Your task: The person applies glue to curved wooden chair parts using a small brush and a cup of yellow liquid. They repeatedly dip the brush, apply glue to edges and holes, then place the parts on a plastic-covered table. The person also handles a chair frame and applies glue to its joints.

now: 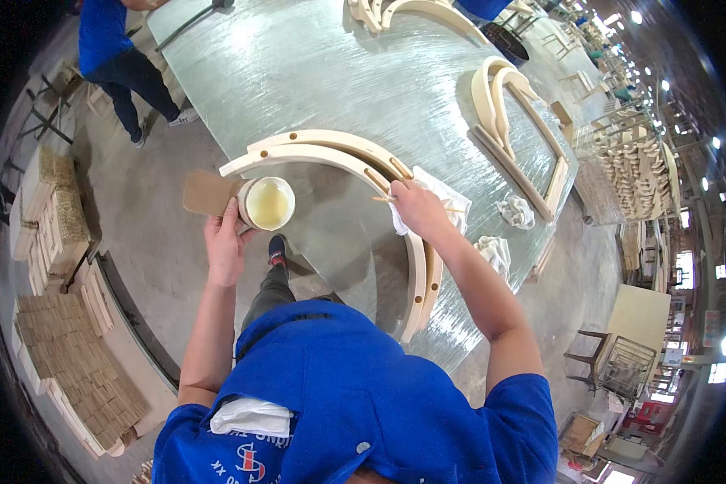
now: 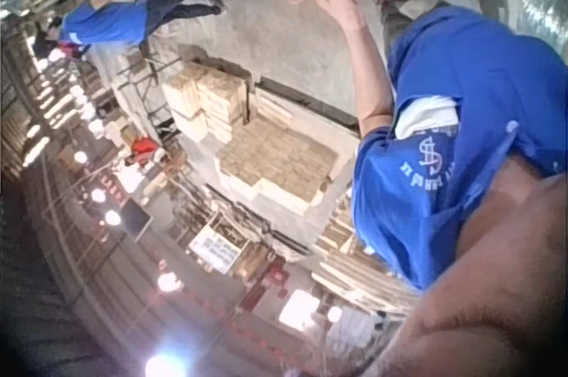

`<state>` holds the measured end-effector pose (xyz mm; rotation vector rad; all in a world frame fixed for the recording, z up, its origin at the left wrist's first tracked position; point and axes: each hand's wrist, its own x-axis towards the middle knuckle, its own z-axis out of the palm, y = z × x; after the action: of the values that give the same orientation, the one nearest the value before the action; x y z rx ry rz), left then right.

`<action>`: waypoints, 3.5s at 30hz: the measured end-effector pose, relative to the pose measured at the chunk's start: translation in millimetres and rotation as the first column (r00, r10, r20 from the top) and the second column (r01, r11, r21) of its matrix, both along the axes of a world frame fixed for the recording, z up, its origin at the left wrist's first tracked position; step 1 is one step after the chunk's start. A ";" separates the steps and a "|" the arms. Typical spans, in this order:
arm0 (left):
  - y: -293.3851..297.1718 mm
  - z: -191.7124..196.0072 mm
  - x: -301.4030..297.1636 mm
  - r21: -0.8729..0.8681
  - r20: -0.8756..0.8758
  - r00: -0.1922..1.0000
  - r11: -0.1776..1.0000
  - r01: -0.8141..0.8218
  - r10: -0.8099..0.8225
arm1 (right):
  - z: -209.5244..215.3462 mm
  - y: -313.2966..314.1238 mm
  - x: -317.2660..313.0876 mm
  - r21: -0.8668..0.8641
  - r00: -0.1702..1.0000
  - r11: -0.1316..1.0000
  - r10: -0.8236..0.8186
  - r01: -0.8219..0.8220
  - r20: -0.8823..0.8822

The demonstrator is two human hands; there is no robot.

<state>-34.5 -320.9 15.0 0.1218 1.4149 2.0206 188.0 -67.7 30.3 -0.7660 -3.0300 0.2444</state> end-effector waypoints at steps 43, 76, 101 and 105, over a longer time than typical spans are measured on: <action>284.5 -14.3 269.0 -0.347 0.184 -0.081 -0.142 0.927 -0.980 | 57.8 25.1 381.0 -0.014 0.280 0.350 -0.772 0.937 -0.570; 145.3 -12.7 -131.1 -0.938 -0.326 -0.244 0.281 0.202 -0.913 | -34.7 -185.4 169.5 -0.263 0.494 0.595 -0.791 0.760 -0.361; 608.6 0.4 -104.4 -0.459 -0.280 0.844 0.836 0.301 -0.458 | 265.9 158.1 -107.2 0.364 0.764 0.775 -0.224 0.516 -0.605; 659.3 2.2 -102.5 -0.572 -0.442 0.781 0.809 0.134 -0.441 | 211.2 156.4 -46.8 -0.061 0.479 0.693 -0.557 0.719 -0.679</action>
<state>-137.0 338.4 17.2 0.7120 2.1024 1.3177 141.2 88.7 241.5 -1.3746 -1.8752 0.0942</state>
